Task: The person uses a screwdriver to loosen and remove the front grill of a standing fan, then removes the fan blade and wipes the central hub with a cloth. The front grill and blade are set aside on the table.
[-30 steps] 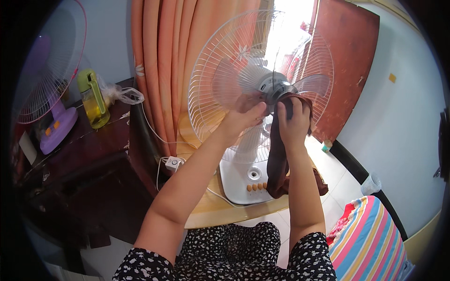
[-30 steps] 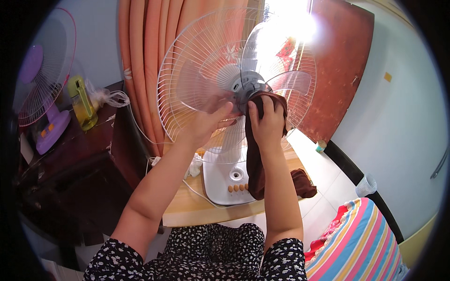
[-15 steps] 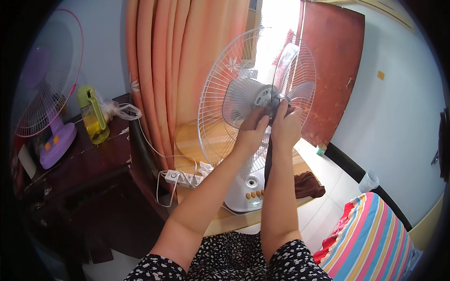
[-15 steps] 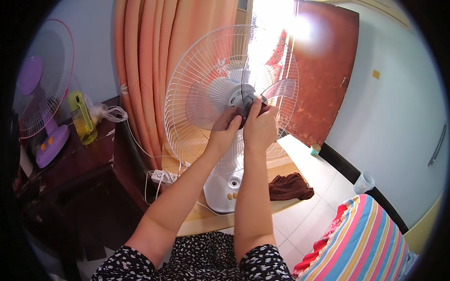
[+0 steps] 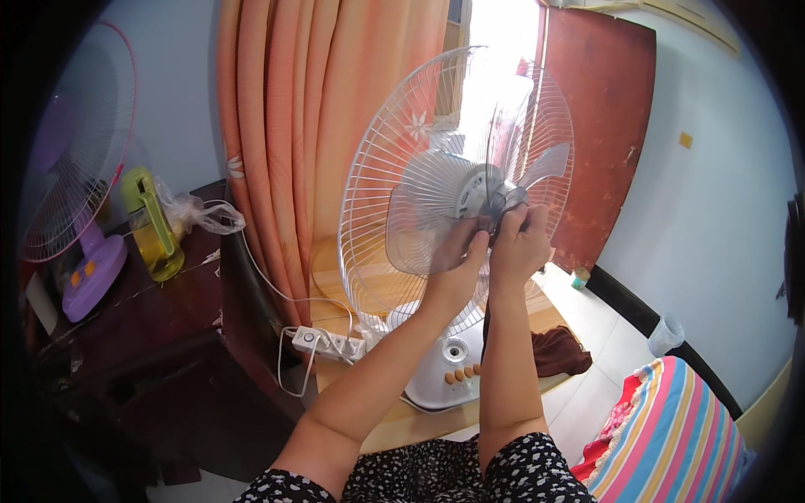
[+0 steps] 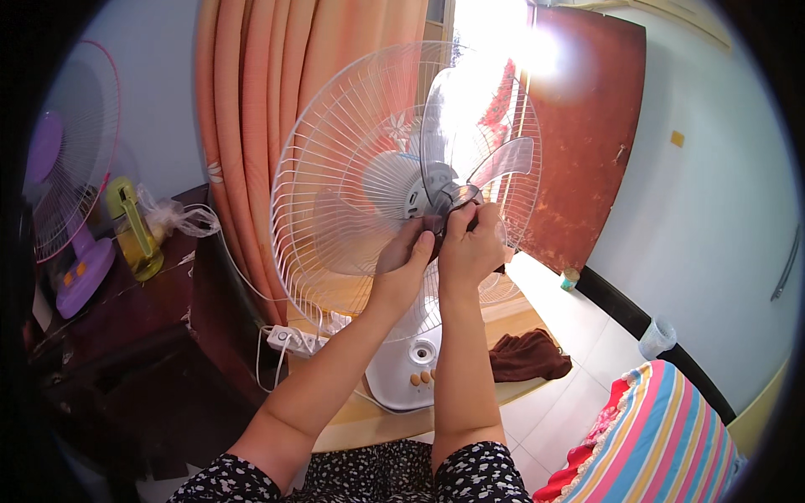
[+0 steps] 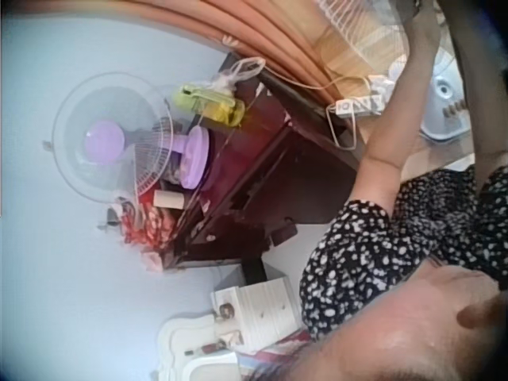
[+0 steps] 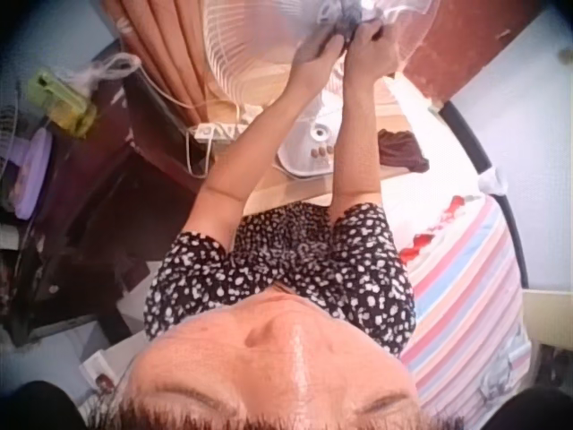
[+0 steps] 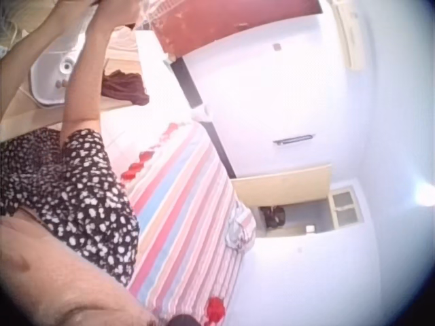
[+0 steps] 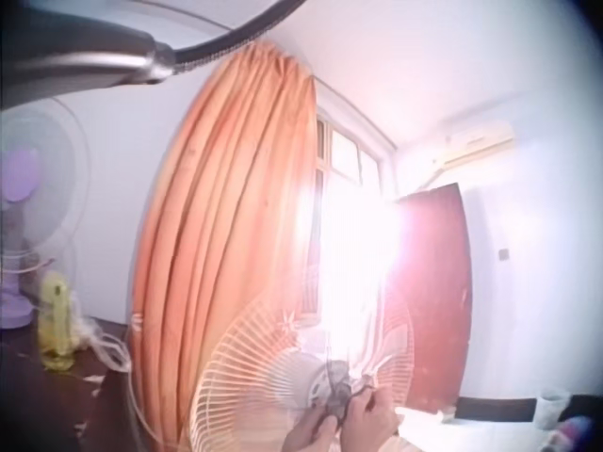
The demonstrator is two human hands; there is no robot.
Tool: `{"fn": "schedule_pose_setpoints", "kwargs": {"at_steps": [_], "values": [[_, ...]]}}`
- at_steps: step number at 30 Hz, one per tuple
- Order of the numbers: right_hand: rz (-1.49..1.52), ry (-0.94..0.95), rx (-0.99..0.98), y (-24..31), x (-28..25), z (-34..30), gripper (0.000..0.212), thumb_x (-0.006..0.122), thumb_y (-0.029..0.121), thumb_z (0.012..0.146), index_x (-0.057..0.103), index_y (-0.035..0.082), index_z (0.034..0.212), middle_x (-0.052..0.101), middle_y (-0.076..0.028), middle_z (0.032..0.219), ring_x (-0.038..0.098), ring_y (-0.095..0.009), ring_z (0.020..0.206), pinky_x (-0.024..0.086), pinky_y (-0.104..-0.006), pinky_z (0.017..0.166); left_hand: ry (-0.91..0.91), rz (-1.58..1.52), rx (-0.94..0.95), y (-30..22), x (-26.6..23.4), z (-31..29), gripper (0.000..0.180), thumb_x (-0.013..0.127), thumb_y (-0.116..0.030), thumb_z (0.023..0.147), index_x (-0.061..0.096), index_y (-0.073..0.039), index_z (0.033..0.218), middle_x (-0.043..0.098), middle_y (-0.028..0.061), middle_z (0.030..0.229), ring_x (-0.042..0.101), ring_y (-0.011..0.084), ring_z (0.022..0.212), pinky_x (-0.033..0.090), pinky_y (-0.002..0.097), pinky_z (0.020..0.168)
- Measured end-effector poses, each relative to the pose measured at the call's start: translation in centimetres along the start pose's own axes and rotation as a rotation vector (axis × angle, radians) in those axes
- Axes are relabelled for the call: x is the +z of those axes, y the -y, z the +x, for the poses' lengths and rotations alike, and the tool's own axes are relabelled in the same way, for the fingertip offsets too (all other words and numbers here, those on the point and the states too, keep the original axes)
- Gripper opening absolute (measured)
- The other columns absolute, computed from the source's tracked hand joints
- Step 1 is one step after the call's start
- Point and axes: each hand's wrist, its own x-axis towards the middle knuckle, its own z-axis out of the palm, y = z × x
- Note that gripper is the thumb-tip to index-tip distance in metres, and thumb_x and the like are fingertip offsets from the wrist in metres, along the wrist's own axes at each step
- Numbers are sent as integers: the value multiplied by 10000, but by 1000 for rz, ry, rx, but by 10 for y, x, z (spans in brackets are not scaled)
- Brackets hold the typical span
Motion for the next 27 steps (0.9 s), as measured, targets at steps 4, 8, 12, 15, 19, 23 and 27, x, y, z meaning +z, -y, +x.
{"fn": "schedule_pose_setpoints", "kwargs": {"at_steps": [4, 8, 12, 15, 19, 23, 27], "values": [[79, 5, -131, -7, 2, 2, 222, 533, 185, 900, 487, 49, 731, 515, -97, 547, 529, -199, 477, 412, -335, 481, 5, -182, -44, -6, 1, -2, 301, 494, -210, 986, 534, 9, 1188, 604, 91, 1062, 578, 159, 968, 443, 277, 855], [143, 80, -106, -8, -1, 8, 237, 574, 176, 856, 504, 38, 677, 537, -153, 595, 551, -315, 556, 428, -403, 511, 17, -144, -49, -8, 3, 0, 304, 470, -205, 999, 516, 9, 1209, 591, 79, 1086, 573, 147, 992, 446, 277, 881], [124, 111, -223, -13, -1, 10, 199, 605, 200, 852, 539, 42, 751, 560, -126, 615, 566, -299, 563, 438, -392, 529, 61, -174, -102, -13, -2, 2, 324, 452, -221, 1011, 493, 5, 1240, 556, 55, 1143, 544, 137, 1048, 447, 287, 936], [24, 122, -470, -23, -4, 16, 242, 646, 272, 843, 556, 47, 840, 587, -94, 678, 583, -263, 596, 451, -373, 558, 78, -237, -144, -20, -8, 5, 341, 454, -230, 1010, 489, 3, 1256, 555, 57, 1157, 548, 142, 1058, 448, 299, 956], [29, 237, -955, -46, -17, 42, 403, 691, 450, 768, 565, 81, 873, 587, -51, 774, 590, -226, 668, 430, -346, 554, 96, -131, -182, -21, -21, 4, 358, 448, -249, 1011, 492, 2, 1263, 559, 58, 1155, 553, 141, 1056, 453, 310, 968], [6, 380, -1352, -40, -18, 82, 362, 687, 425, 763, 531, 100, 790, 543, -33, 740, 550, -200, 630, 421, -314, 541, 159, -185, -189, -24, -22, 7, 358, 444, -260, 1013, 504, 5, 1246, 561, 55, 1144, 556, 129, 1044, 459, 301, 954], [115, 289, -1299, -40, -9, 76, 279, 675, 309, 766, 492, 101, 732, 528, -41, 711, 537, -201, 600, 420, -308, 519, 187, -176, -189, -22, -23, 9, 342, 444, -257, 1013, 516, 4, 1223, 570, 44, 1111, 557, 113, 1021, 461, 282, 932]]}}
